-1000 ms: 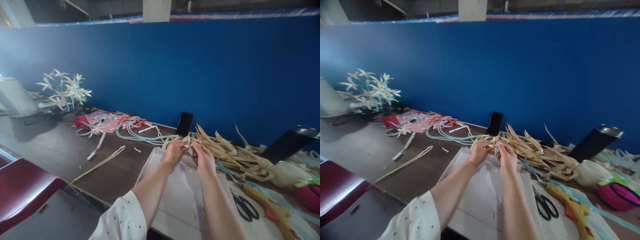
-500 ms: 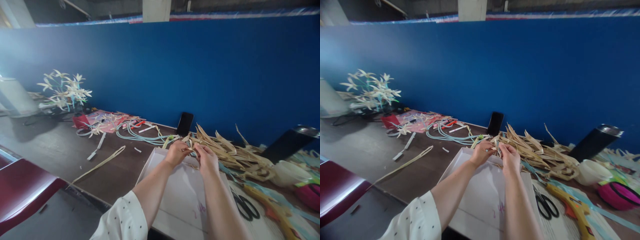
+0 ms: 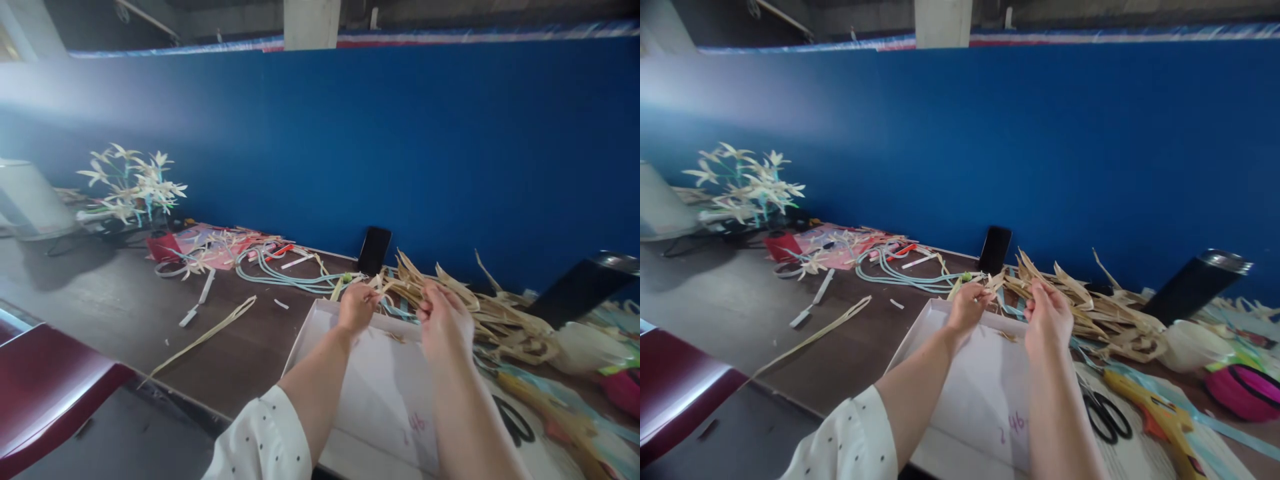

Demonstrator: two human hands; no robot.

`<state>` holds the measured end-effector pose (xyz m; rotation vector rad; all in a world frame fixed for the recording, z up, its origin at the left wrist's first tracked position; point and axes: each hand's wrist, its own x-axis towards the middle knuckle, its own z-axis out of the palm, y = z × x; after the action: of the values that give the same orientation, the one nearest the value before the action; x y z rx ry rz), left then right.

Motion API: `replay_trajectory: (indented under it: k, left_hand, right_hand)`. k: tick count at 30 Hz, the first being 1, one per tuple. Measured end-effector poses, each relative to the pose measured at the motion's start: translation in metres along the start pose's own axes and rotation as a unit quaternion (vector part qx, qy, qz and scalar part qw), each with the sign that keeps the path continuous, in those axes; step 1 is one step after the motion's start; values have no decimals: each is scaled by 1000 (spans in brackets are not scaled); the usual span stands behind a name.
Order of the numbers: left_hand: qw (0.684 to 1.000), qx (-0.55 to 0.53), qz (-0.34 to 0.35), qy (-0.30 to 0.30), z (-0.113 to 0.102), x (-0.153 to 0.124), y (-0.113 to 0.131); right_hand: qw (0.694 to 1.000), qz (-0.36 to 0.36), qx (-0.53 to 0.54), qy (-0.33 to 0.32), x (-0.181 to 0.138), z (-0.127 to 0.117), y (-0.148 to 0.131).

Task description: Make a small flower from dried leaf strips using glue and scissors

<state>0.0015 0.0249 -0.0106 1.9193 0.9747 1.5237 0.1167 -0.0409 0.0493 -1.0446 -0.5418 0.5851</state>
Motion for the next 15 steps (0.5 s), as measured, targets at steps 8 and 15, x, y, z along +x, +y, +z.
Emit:
replay_trajectory:
  k: [8, 15]
  left_hand:
    - [998, -49, -39, 25, 7, -2, -7]
    - [999, -11, -37, 6, 4, -3, -5]
  right_hand:
    - [956, -117, -254, -92, -17, -7, -50]
    - [673, -29, -697, -247, 4, -45, -18]
